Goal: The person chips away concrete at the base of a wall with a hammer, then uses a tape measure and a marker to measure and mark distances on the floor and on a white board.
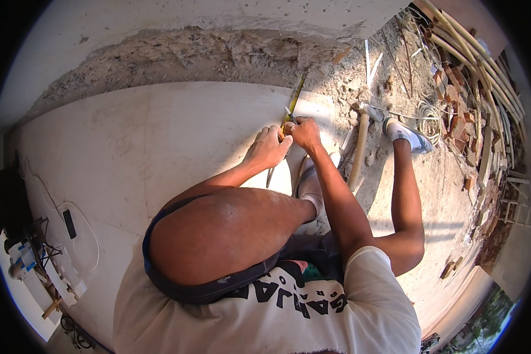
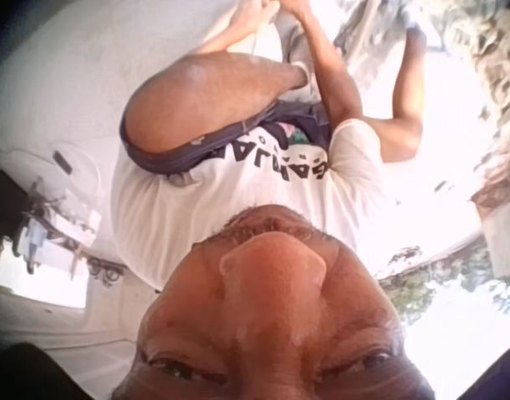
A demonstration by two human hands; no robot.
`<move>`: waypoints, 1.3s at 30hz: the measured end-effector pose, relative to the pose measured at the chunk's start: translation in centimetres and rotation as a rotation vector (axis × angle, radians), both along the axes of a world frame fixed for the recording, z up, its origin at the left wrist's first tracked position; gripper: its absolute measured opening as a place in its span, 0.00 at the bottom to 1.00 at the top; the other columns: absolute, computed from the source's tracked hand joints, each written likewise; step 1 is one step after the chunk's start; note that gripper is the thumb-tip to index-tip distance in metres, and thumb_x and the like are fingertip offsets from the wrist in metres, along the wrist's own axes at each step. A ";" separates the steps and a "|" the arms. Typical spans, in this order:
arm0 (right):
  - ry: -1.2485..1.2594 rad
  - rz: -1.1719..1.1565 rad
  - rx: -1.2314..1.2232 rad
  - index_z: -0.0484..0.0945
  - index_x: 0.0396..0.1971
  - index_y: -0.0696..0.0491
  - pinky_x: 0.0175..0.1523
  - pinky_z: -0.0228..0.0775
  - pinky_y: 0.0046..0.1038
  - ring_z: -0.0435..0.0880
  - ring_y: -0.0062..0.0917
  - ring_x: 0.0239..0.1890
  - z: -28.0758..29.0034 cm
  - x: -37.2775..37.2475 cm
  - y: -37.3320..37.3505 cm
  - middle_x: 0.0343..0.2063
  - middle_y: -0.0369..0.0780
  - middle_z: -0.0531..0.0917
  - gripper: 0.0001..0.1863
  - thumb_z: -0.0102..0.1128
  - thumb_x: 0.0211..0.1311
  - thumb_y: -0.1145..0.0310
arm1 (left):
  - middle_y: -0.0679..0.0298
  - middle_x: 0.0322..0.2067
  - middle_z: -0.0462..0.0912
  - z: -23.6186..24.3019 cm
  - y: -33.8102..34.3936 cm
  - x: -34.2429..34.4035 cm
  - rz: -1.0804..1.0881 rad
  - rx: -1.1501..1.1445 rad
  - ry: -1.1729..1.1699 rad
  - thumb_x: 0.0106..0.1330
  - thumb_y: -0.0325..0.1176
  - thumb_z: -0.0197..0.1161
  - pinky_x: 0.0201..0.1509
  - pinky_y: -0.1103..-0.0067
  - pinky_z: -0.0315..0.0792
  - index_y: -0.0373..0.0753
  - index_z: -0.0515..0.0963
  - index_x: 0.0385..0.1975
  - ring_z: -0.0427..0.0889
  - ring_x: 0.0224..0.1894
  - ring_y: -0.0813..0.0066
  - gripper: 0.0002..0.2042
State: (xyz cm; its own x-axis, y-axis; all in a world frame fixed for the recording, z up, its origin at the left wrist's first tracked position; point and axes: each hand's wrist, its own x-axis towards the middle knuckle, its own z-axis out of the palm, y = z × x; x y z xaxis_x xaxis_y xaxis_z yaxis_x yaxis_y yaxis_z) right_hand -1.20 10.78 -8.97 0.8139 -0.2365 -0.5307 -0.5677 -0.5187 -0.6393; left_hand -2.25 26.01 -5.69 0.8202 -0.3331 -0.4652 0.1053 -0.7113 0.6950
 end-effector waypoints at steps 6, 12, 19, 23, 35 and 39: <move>-0.032 0.142 -0.084 0.83 0.29 0.58 0.40 0.72 0.35 0.83 0.37 0.31 -0.4 1.6 -1.6 0.26 0.49 0.84 0.18 0.61 0.51 0.56 | 0.45 0.48 0.73 -1.3 -1.2 1.1 -0.002 -0.025 0.023 0.60 0.48 0.54 0.58 0.63 0.65 0.29 0.71 0.47 0.72 0.53 0.48 0.26; 0.042 0.129 -0.057 0.84 0.27 0.57 0.46 0.73 0.37 0.83 0.44 0.37 -0.1 2.2 -1.8 0.31 0.53 0.83 0.19 0.59 0.44 0.56 | 0.43 0.46 0.77 -1.5 -1.7 2.4 -0.022 -0.010 0.101 0.58 0.47 0.55 0.55 0.64 0.69 0.27 0.72 0.47 0.76 0.51 0.50 0.27; 0.048 0.133 -0.062 0.83 0.27 0.58 0.44 0.73 0.37 0.83 0.45 0.35 -0.5 2.5 -2.0 0.29 0.53 0.83 0.20 0.59 0.43 0.55 | 0.44 0.33 0.82 -2.6 -1.8 2.2 0.017 -0.028 -0.036 0.58 0.44 0.56 0.45 0.69 0.73 0.24 0.75 0.40 0.82 0.39 0.55 0.24; 0.061 0.120 -0.052 0.83 0.27 0.58 0.44 0.74 0.37 0.83 0.44 0.35 0.1 2.4 -1.8 0.30 0.53 0.83 0.20 0.59 0.43 0.54 | 0.44 0.47 0.77 -1.7 -1.6 2.6 -0.024 -0.005 0.128 0.59 0.48 0.56 0.56 0.64 0.68 0.29 0.72 0.47 0.75 0.52 0.52 0.27; 0.001 0.101 -0.090 0.83 0.28 0.58 0.36 0.72 0.34 0.82 0.35 0.27 -0.9 1.5 -1.9 0.22 0.47 0.83 0.19 0.59 0.51 0.55 | 0.49 0.30 0.82 -3.5 -1.7 1.6 0.023 -0.074 -0.019 0.61 0.42 0.58 0.40 0.71 0.75 0.26 0.75 0.39 0.83 0.33 0.64 0.21; -0.007 0.090 -0.067 0.83 0.30 0.58 0.37 0.72 0.34 0.82 0.34 0.27 -0.7 1.1 -1.8 0.22 0.47 0.83 0.18 0.61 0.52 0.56 | 0.47 0.34 0.81 -3.5 -1.4 1.5 0.022 -0.104 0.020 0.60 0.44 0.58 0.43 0.70 0.73 0.27 0.74 0.39 0.81 0.37 0.60 0.21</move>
State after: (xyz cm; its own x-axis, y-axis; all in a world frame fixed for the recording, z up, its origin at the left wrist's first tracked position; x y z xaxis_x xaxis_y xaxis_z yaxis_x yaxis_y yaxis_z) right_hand -0.12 9.03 -9.71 0.8371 -0.1974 -0.5102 -0.5125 -0.6092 -0.6052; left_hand -0.76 24.58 -9.21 0.8186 -0.3626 -0.4454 0.1349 -0.6325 0.7627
